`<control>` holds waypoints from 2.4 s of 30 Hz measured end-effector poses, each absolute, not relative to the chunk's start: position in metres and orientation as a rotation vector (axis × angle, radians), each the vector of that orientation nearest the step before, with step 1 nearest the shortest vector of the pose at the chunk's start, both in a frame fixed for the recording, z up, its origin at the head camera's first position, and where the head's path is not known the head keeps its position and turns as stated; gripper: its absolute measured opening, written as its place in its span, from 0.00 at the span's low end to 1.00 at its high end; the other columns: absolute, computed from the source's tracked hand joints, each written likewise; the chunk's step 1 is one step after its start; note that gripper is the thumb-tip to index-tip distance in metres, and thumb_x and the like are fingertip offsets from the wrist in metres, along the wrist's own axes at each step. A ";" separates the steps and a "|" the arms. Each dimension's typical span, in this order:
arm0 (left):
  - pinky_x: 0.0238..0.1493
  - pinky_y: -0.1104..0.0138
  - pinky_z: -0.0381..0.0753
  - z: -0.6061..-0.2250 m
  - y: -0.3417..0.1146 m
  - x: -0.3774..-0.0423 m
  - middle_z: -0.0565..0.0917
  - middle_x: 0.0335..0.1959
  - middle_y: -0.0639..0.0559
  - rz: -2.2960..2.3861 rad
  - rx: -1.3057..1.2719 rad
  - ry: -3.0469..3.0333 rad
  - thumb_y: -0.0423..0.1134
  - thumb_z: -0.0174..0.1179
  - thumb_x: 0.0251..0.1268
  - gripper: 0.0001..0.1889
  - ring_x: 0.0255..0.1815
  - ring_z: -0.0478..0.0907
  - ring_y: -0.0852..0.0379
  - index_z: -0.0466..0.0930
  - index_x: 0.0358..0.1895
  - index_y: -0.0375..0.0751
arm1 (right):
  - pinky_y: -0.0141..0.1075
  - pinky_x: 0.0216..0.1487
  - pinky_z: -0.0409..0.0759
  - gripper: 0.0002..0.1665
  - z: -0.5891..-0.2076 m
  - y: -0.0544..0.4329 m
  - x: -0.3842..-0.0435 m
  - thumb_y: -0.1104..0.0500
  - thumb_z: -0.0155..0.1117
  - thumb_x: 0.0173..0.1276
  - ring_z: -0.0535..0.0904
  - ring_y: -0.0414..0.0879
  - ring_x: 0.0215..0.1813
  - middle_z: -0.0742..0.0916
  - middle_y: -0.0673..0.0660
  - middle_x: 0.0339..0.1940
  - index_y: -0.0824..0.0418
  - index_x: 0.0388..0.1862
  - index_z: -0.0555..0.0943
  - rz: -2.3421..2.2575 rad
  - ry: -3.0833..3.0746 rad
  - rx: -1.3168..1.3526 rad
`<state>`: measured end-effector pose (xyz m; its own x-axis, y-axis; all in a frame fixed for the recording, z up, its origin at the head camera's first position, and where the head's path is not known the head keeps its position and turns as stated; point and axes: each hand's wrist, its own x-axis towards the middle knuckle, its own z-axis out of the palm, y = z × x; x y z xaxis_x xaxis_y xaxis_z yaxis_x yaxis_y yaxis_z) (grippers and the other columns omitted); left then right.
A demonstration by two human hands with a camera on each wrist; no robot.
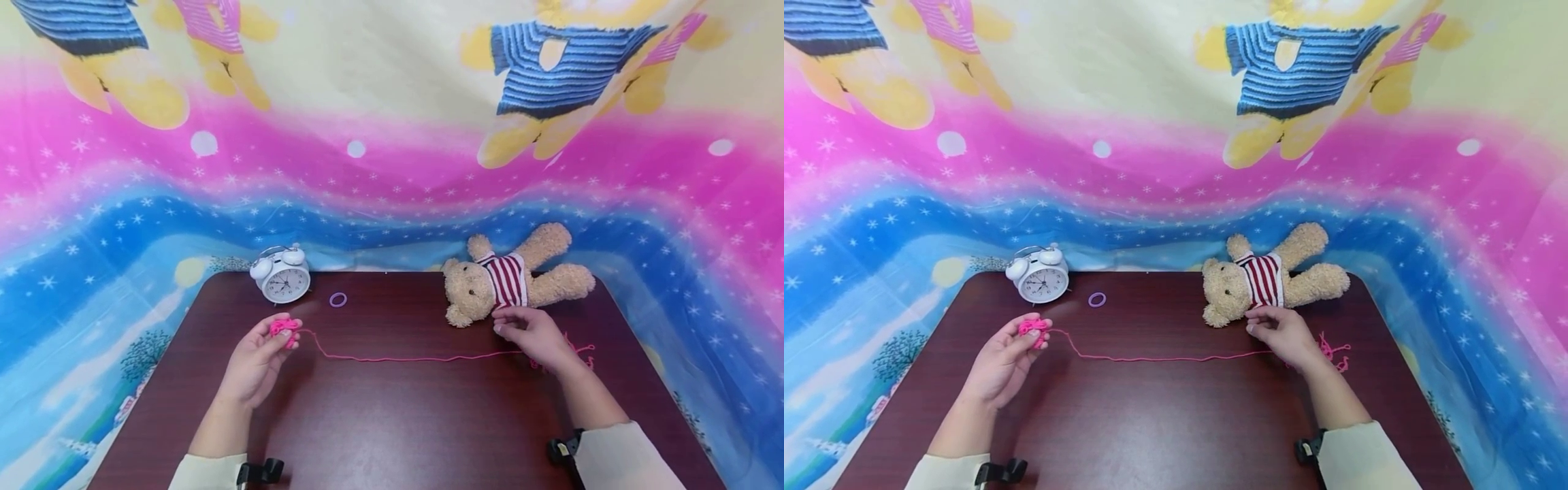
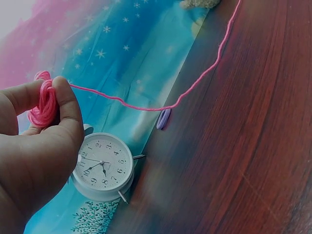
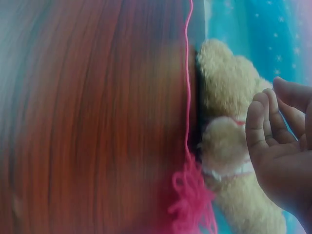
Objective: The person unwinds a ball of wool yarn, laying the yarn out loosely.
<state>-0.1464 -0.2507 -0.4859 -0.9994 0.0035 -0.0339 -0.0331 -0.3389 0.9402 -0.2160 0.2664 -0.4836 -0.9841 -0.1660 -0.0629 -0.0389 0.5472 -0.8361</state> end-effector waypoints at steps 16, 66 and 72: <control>0.54 0.70 0.84 -0.482 -0.242 -0.148 0.87 0.56 0.50 2.496 -0.082 1.823 0.34 0.61 0.77 0.19 0.51 0.85 0.61 0.70 0.66 0.39 | 0.32 0.42 0.85 0.19 -0.490 0.207 -0.216 0.60 0.74 0.68 0.85 0.49 0.46 0.90 0.59 0.47 0.66 0.55 0.86 -1.582 2.551 -0.317; 0.55 0.67 0.84 -0.483 -0.195 -0.151 0.85 0.58 0.42 2.432 0.048 1.808 0.30 0.60 0.76 0.20 0.51 0.84 0.54 0.68 0.66 0.35 | 0.32 0.42 0.84 0.14 -0.493 0.081 -0.205 0.56 0.75 0.67 0.86 0.42 0.40 0.90 0.50 0.39 0.57 0.50 0.89 -1.626 2.378 -0.571; 0.54 0.67 0.85 -0.483 -0.184 -0.151 0.84 0.57 0.41 2.421 0.056 1.776 0.30 0.61 0.75 0.20 0.51 0.84 0.54 0.68 0.65 0.34 | 0.33 0.40 0.85 0.13 -0.494 0.067 -0.204 0.56 0.75 0.67 0.86 0.42 0.39 0.90 0.48 0.37 0.58 0.49 0.89 -1.633 2.364 -0.618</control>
